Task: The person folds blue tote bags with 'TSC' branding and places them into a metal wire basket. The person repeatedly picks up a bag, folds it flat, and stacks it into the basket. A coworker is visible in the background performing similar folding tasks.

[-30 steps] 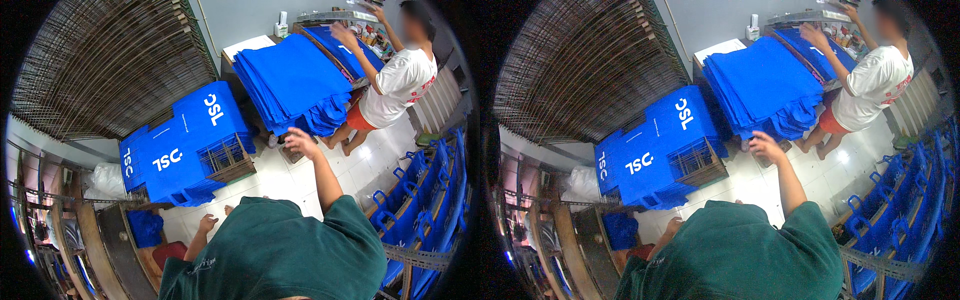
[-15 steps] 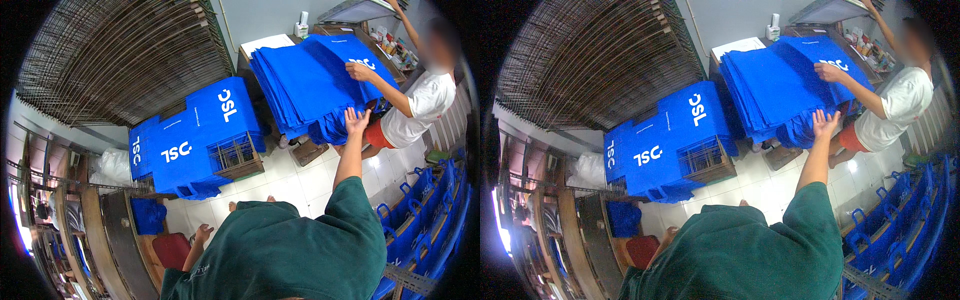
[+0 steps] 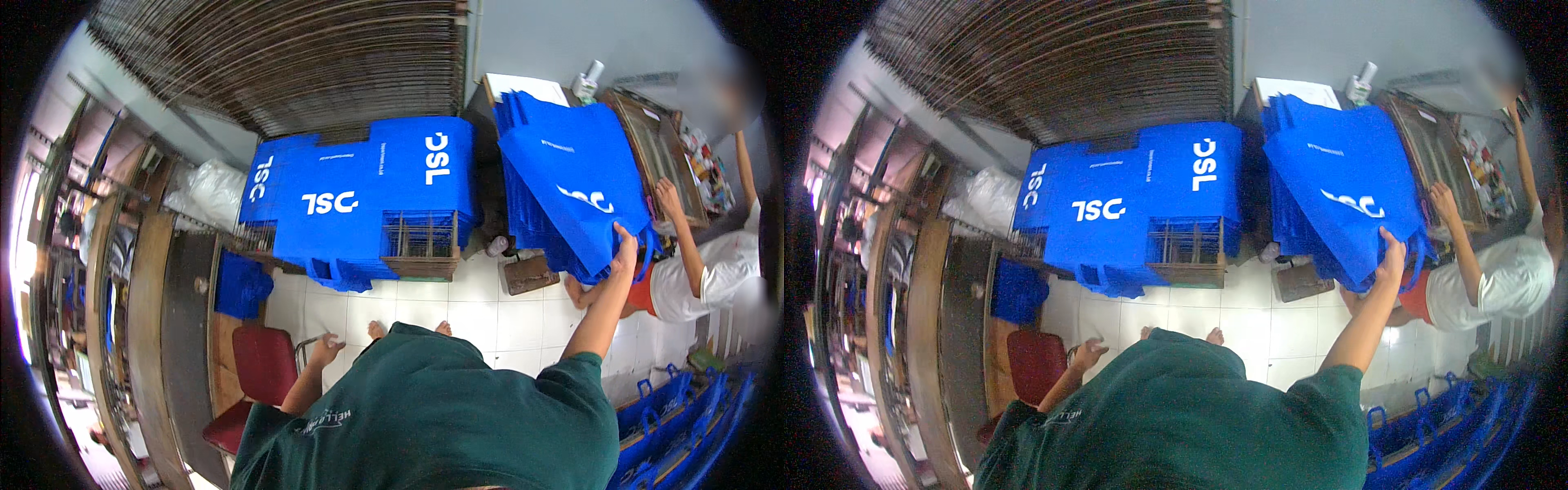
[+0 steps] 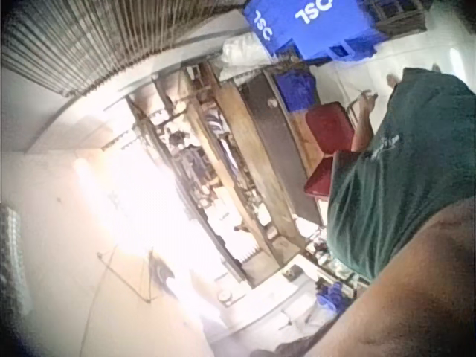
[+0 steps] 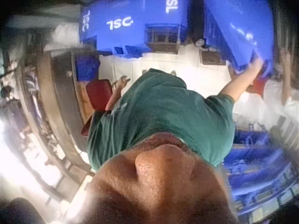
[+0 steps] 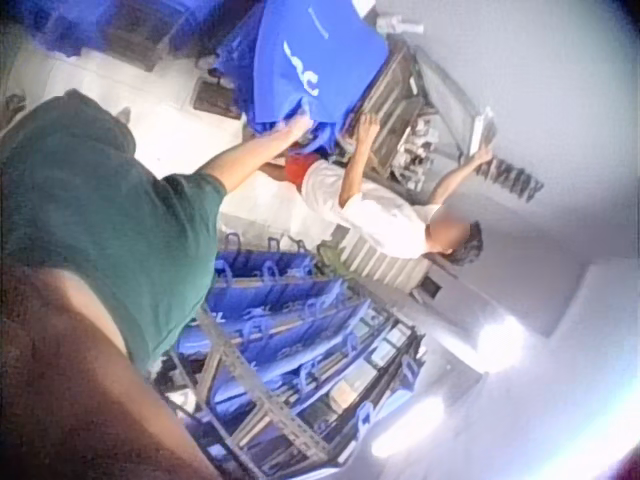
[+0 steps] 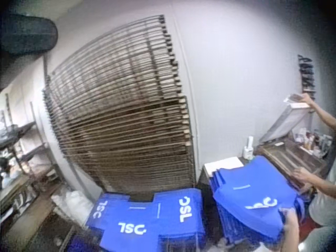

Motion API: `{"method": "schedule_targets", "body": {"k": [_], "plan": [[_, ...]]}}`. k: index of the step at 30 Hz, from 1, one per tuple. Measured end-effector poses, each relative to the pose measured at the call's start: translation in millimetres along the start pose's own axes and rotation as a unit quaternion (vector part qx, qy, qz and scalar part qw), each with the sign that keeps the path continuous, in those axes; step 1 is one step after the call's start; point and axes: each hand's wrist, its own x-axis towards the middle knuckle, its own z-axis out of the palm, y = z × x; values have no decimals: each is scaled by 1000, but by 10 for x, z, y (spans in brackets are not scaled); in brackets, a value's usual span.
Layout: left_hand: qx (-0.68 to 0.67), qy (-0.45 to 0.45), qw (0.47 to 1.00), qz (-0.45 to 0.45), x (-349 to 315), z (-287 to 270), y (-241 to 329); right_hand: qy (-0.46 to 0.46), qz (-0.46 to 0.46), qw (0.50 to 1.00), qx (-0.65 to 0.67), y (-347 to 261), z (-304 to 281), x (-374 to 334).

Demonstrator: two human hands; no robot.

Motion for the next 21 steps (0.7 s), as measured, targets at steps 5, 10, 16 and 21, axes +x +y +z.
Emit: {"method": "schedule_targets", "body": {"k": [5,10,16,21], "plan": [[-152,39,981,113,458,-261,442,-149,-67,971,-176,-805,1040,-980],[-225,95,939,243,749,-1035,1204,-388,-100,781,-478,-1378,2057,-2014],[-278,148,891,326,683,-2019,1491,-578,-219,457,-639,-1529,3214,-3135],[-324,119,876,335,612,-2574,1343,-544,-258,255,-757,-1580,3849,-3902]]}}
